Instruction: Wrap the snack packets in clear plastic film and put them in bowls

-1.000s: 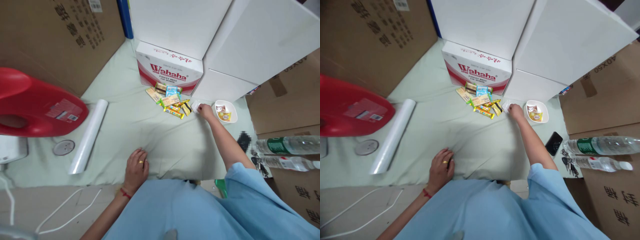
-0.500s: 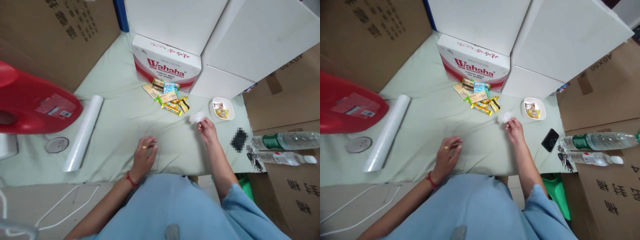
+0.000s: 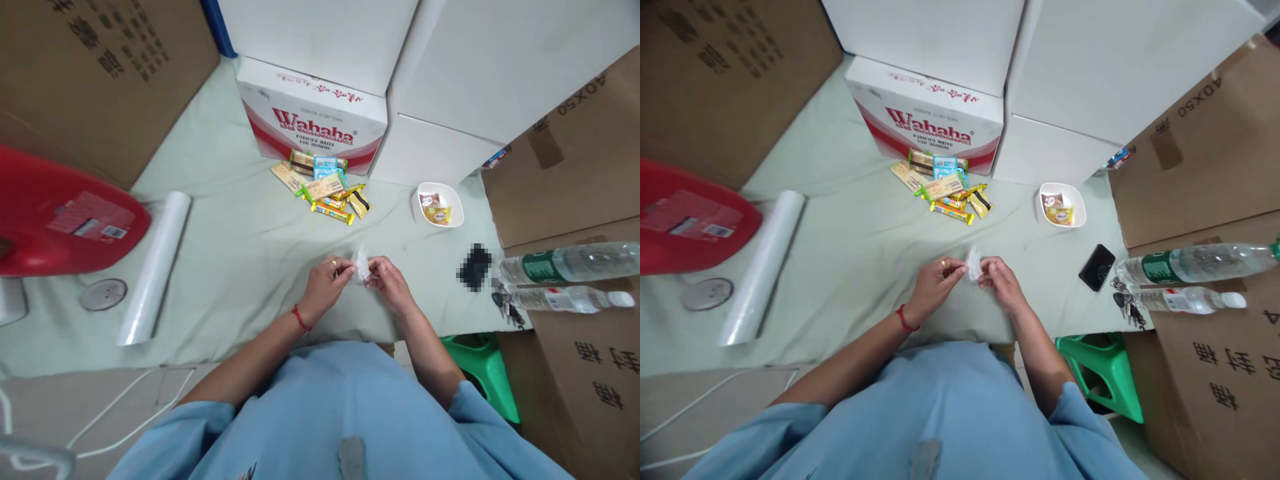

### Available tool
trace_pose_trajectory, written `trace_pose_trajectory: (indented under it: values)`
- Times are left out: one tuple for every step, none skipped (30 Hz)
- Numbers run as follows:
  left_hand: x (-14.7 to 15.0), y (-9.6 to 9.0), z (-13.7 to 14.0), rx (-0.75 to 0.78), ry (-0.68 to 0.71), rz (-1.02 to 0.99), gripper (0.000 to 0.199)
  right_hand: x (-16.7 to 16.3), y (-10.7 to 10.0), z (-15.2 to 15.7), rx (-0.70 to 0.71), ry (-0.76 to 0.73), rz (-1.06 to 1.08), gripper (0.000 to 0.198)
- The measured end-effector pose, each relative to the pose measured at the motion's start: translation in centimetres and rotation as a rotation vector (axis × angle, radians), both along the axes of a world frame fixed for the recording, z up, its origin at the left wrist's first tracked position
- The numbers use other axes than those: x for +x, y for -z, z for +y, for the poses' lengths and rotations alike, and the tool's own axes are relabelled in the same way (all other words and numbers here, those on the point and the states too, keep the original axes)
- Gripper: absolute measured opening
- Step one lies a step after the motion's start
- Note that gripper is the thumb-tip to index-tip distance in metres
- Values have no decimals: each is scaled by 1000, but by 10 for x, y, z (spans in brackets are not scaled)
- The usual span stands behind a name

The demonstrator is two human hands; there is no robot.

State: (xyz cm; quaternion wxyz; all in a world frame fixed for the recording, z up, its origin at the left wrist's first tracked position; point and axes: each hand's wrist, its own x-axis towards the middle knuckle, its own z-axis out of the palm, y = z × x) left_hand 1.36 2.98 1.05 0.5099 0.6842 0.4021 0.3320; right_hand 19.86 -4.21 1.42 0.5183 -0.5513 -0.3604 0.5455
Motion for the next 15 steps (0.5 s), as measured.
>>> trace_pose_trajectory:
  values:
    - [0, 0, -1, -17, -6, 3, 22, -2, 1, 1, 13, 6, -45, 53]
    - [-1, 1, -2, -29, -5, 2, 23, -5, 3, 2, 24, 11, -102, 54]
    - [-2, 1, -3, -40, -5, -2, 25, -8, 4, 3, 28, 16, -159, 54]
    - [-4, 1, -2, -57, -12, -10, 26, -10, 7, 4, 25, 28, -197, 52]
    - [-7, 2, -1, -81, -29, -23, 27, -10, 8, 5, 15, 45, -209, 49]
    - [-10, 3, 1, -112, -57, -40, 28, -9, 10, 6, -3, 60, -197, 46]
    - [-15, 4, 3, -146, -95, -60, 29, -6, 11, 6, -26, 64, -172, 45]
    - [-19, 6, 6, -184, -140, -83, 31, -1, 11, 6, -55, 61, -142, 44]
    - [-24, 9, 8, -224, -187, -111, 33, 6, 11, 7, -88, 57, -117, 45]
    - [-30, 11, 10, -270, -228, -144, 35, 15, 9, 8, -119, 58, -102, 44]
    - [-34, 14, 12, -321, -261, -182, 37, 24, 7, 11, -144, 72, -95, 43]
    - [-39, 17, 13, -374, -285, -220, 40, 34, 5, 16, -155, 110, -91, 43]
    - [-43, 20, 13, -424, -299, -255, 42, 44, 1, 23, -146, 168, -84, 43]
    - [-46, 22, 13, -465, -309, -284, 43, 53, -2, 31, -119, 238, -67, 44]
    - [-48, 23, 12, -495, -315, -304, 44, 60, -6, 41, -79, 308, -43, 45]
